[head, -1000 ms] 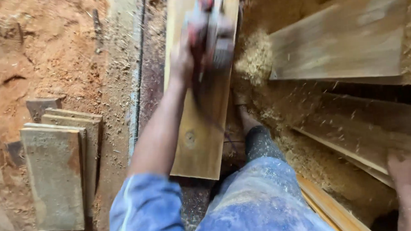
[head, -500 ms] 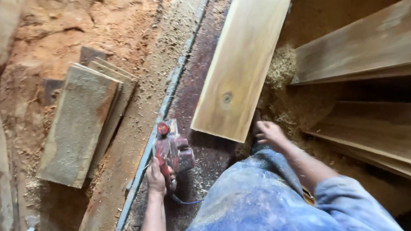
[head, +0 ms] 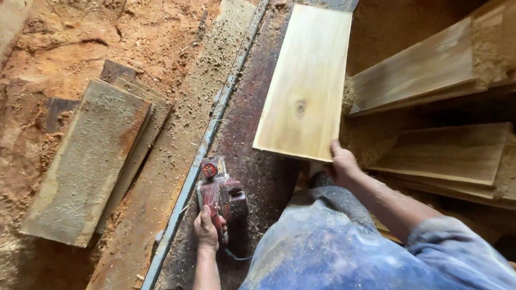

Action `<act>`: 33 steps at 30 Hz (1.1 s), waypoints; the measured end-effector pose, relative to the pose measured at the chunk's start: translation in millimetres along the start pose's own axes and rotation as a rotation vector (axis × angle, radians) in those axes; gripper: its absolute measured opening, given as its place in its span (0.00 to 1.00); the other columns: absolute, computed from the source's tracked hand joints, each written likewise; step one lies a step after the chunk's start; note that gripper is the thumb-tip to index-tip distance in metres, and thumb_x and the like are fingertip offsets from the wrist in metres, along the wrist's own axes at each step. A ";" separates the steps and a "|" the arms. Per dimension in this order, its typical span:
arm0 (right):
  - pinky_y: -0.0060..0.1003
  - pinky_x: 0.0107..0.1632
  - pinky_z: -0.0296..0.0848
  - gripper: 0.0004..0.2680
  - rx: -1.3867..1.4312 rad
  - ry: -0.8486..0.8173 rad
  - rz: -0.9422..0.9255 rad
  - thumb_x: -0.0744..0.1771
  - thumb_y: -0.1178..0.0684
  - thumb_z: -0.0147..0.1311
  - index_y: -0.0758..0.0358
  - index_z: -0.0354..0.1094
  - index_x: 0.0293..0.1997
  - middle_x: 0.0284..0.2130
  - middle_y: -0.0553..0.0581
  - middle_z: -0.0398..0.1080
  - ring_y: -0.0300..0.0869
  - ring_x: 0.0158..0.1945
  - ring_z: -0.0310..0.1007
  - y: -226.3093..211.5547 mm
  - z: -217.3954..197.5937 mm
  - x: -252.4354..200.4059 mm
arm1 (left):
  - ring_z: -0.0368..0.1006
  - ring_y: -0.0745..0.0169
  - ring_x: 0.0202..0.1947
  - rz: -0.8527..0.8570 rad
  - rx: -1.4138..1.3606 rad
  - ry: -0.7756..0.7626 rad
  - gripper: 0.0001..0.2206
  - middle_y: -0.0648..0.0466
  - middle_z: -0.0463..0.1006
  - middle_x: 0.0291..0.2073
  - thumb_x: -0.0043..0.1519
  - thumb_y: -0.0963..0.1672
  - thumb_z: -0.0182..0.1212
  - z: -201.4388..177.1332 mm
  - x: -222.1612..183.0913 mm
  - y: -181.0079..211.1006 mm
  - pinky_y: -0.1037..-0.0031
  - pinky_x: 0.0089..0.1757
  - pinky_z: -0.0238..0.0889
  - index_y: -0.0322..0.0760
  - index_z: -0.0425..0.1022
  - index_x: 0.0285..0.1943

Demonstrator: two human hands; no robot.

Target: Using an electric hand planer to smooth the surfaces and edges of wooden boards in a workshop environment.

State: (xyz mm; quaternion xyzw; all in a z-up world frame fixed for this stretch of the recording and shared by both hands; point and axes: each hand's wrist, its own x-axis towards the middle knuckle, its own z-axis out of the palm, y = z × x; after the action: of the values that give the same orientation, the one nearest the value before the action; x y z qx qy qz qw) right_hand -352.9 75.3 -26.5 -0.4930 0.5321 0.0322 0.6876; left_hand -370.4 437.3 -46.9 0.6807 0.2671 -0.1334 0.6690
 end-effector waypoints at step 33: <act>0.52 0.47 0.69 0.15 0.976 -0.442 -0.400 0.61 0.66 0.42 0.70 0.53 0.53 0.49 0.67 0.61 0.57 0.51 0.62 -154.8 29.4 -131.4 | 0.60 0.54 0.06 -0.028 -0.056 0.012 0.24 0.43 0.67 0.10 0.57 0.54 0.42 -5.9 11.1 -13.2 0.69 0.13 0.56 0.27 0.70 0.35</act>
State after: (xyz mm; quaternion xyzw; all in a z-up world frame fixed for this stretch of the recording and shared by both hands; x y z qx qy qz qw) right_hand -300.9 80.2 171.9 -0.1909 0.2253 -0.2455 0.9233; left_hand -369.5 444.7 -63.5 0.6587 0.2843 -0.1310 0.6842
